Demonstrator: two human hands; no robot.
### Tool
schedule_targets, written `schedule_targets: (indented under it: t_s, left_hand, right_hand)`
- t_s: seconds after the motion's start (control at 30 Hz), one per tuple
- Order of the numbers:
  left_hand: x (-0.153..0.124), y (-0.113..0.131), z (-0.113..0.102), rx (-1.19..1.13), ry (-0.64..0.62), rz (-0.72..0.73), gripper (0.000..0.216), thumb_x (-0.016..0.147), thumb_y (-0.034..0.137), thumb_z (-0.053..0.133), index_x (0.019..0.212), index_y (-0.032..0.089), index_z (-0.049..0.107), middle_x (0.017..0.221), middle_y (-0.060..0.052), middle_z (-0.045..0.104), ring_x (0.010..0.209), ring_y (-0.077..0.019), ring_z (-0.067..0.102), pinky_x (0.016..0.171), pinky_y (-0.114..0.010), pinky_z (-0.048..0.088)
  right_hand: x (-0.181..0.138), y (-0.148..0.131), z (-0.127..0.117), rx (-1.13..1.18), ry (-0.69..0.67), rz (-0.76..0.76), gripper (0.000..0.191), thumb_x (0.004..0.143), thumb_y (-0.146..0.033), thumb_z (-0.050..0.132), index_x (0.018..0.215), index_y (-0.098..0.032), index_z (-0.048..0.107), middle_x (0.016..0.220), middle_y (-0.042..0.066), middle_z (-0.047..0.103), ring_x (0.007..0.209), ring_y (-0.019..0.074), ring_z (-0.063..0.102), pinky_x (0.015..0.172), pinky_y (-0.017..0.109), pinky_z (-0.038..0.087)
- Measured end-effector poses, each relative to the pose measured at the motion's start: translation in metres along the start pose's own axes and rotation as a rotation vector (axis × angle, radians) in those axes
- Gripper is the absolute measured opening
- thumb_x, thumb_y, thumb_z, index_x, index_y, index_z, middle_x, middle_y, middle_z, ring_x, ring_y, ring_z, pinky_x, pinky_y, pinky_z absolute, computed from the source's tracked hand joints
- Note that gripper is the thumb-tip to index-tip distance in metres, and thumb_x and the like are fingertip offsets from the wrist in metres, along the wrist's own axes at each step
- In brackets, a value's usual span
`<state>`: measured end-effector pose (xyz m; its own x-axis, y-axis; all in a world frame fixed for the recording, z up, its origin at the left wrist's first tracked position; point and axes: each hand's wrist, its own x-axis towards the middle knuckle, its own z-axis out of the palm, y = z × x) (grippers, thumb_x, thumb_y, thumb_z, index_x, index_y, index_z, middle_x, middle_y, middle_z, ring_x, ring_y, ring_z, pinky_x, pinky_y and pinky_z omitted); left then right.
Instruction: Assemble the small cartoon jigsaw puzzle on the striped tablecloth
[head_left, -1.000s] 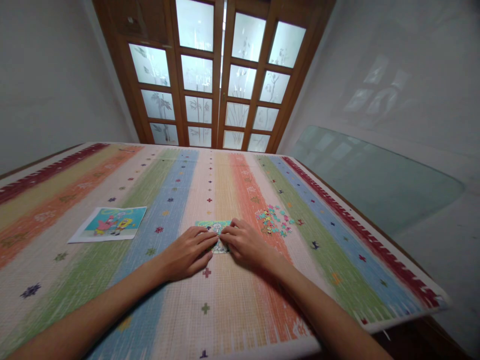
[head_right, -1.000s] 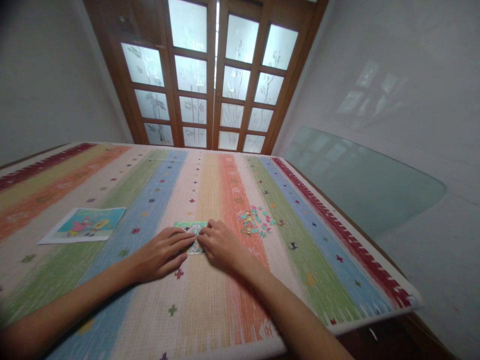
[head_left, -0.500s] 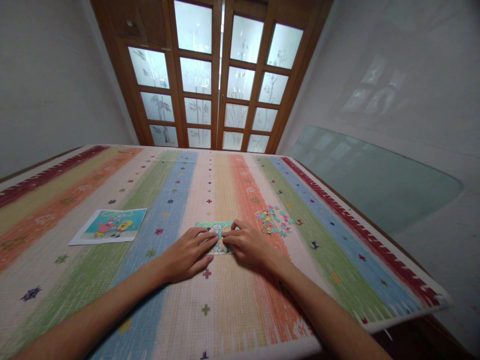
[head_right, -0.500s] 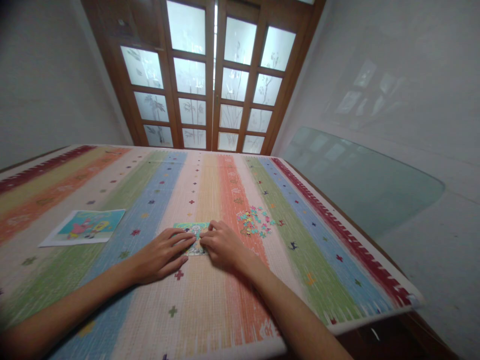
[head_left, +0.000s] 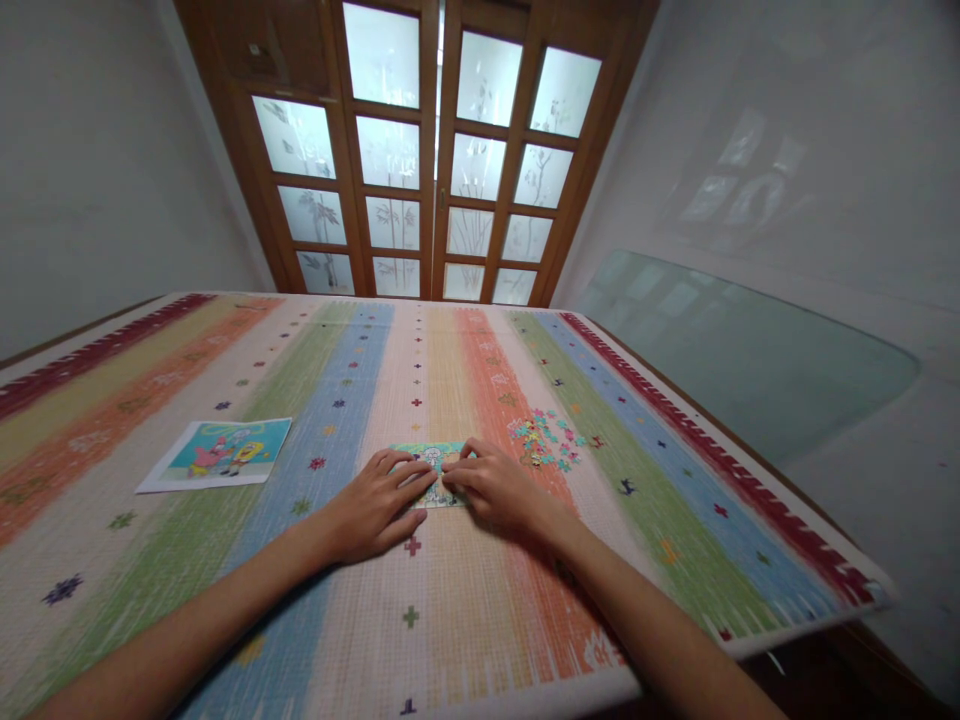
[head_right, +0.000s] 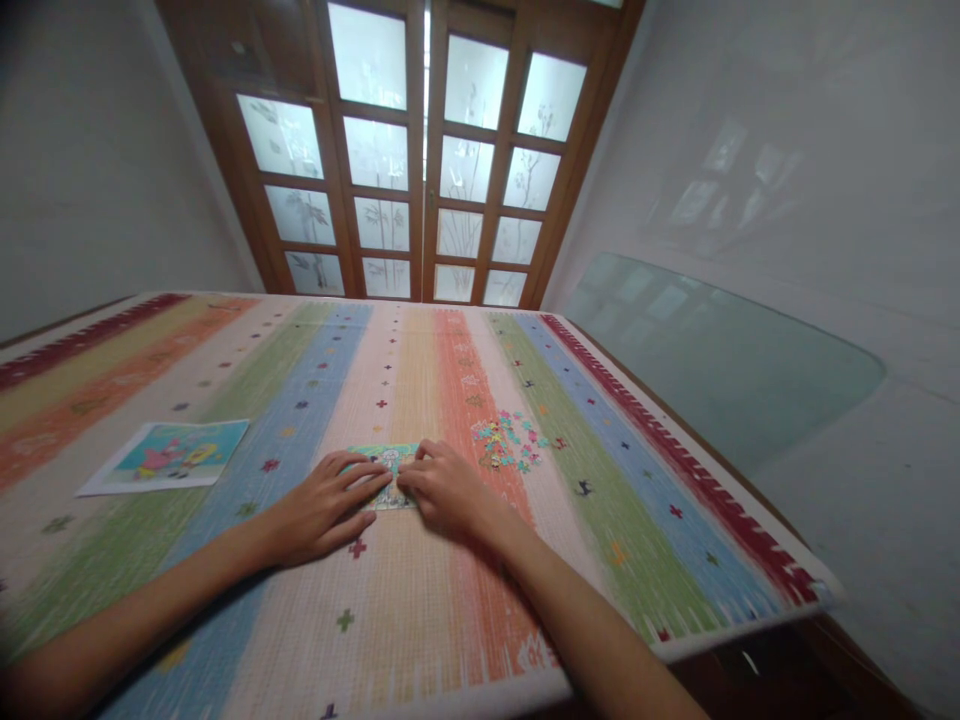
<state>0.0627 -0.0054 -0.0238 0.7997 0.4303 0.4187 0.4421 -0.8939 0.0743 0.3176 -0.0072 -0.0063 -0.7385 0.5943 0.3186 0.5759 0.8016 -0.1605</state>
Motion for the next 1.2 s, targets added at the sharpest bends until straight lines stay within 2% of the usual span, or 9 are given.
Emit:
schedule_targets:
  t_s: [0.13, 0.23, 0.3, 0.37, 0.43, 0.57, 0.67, 0.87, 1.2]
  left_hand:
    - [0.001, 0.000, 0.000, -0.004, 0.004, -0.002, 0.041, 0.100, 0.032, 0.052, 0.139, 0.020, 0.055, 0.131, -0.011, 0.064, 0.121, -0.0311, 0.052, 0.105, -0.050, 0.041]
    - [0.000, -0.001, 0.001, -0.006, 0.003, -0.002, 0.040, 0.101, 0.033, 0.051, 0.138, 0.020, 0.056, 0.131, -0.011, 0.065, 0.120, -0.0308, 0.053, 0.104, -0.049, 0.041]
    - [-0.001, -0.001, 0.002, -0.007, 0.006, 0.002, 0.039, 0.101, 0.033, 0.051, 0.138, 0.020, 0.055, 0.131, -0.011, 0.065, 0.121, -0.0308, 0.054, 0.104, -0.049, 0.041]
    - [-0.002, -0.002, 0.002, -0.008, 0.013, 0.011, 0.039, 0.102, 0.032, 0.050, 0.138, 0.020, 0.055, 0.132, -0.011, 0.065, 0.121, -0.0307, 0.054, 0.105, -0.050, 0.041]
    - [-0.002, -0.002, 0.002, -0.015, 0.022, 0.015, 0.039, 0.102, 0.032, 0.049, 0.139, 0.021, 0.054, 0.131, -0.011, 0.065, 0.121, -0.0304, 0.055, 0.105, -0.050, 0.041]
    - [-0.001, -0.001, 0.000, -0.047, 0.037, 0.017, 0.039, 0.101, 0.029, 0.050, 0.139, 0.022, 0.053, 0.129, -0.010, 0.066, 0.120, -0.0292, 0.056, 0.104, -0.048, 0.042]
    - [0.000, 0.001, -0.002, -0.067, 0.040, 0.018, 0.037, 0.100, 0.027, 0.050, 0.137, 0.022, 0.054, 0.129, -0.009, 0.067, 0.120, -0.0281, 0.057, 0.104, -0.046, 0.042]
    - [0.000, 0.000, -0.001, -0.060, 0.047, 0.024, 0.032, 0.101, 0.026, 0.050, 0.132, 0.020, 0.056, 0.130, -0.010, 0.067, 0.120, -0.0288, 0.057, 0.104, -0.047, 0.044]
    - [-0.001, 0.001, -0.001, -0.057, 0.056, 0.025, 0.032, 0.101, 0.027, 0.050, 0.132, 0.020, 0.057, 0.130, -0.010, 0.067, 0.119, -0.0286, 0.058, 0.103, -0.048, 0.046]
  right_hand:
    - [0.000, 0.002, -0.002, 0.029, 0.006, -0.014, 0.022, 0.092, -0.006, 0.057, 0.088, -0.021, 0.072, 0.088, 0.003, 0.073, 0.085, 0.0199, 0.053, 0.083, 0.032, 0.042]
    - [-0.004, 0.014, -0.010, 0.022, 0.115, 0.046, 0.018, 0.096, -0.014, 0.057, 0.095, -0.020, 0.075, 0.099, 0.006, 0.075, 0.091, 0.0215, 0.056, 0.085, 0.036, 0.043]
    - [-0.011, 0.029, -0.019, -0.014, 0.186, 0.119, 0.017, 0.094, -0.016, 0.059, 0.097, -0.019, 0.076, 0.099, 0.009, 0.074, 0.092, 0.0230, 0.057, 0.084, 0.037, 0.045]
    - [-0.020, 0.047, -0.029, -0.095, 0.230, 0.246, 0.017, 0.089, -0.014, 0.061, 0.093, -0.018, 0.077, 0.095, 0.010, 0.072, 0.091, 0.0241, 0.058, 0.085, 0.039, 0.045]
    - [-0.031, 0.065, -0.039, -0.186, 0.210, 0.412, 0.017, 0.085, -0.013, 0.061, 0.090, -0.018, 0.077, 0.095, 0.011, 0.071, 0.091, 0.0251, 0.059, 0.085, 0.038, 0.044]
    - [-0.056, 0.090, -0.049, -0.302, 0.083, 0.702, 0.020, 0.088, -0.016, 0.059, 0.091, -0.017, 0.078, 0.096, 0.012, 0.071, 0.095, 0.0257, 0.061, 0.085, 0.035, 0.042]
    - [-0.067, 0.098, -0.048, -0.332, 0.021, 0.826, 0.022, 0.089, -0.017, 0.057, 0.096, -0.015, 0.078, 0.098, 0.013, 0.071, 0.097, 0.0257, 0.062, 0.084, 0.032, 0.041]
    - [-0.066, 0.102, -0.041, -0.246, 0.039, 0.853, 0.021, 0.089, -0.025, 0.058, 0.086, -0.015, 0.077, 0.094, 0.015, 0.071, 0.094, 0.0260, 0.062, 0.079, 0.032, 0.041]
    - [-0.062, 0.108, -0.036, -0.114, 0.150, 0.891, 0.008, 0.078, -0.018, 0.061, 0.072, -0.018, 0.068, 0.082, 0.010, 0.071, 0.082, 0.0226, 0.062, 0.073, 0.030, 0.042]
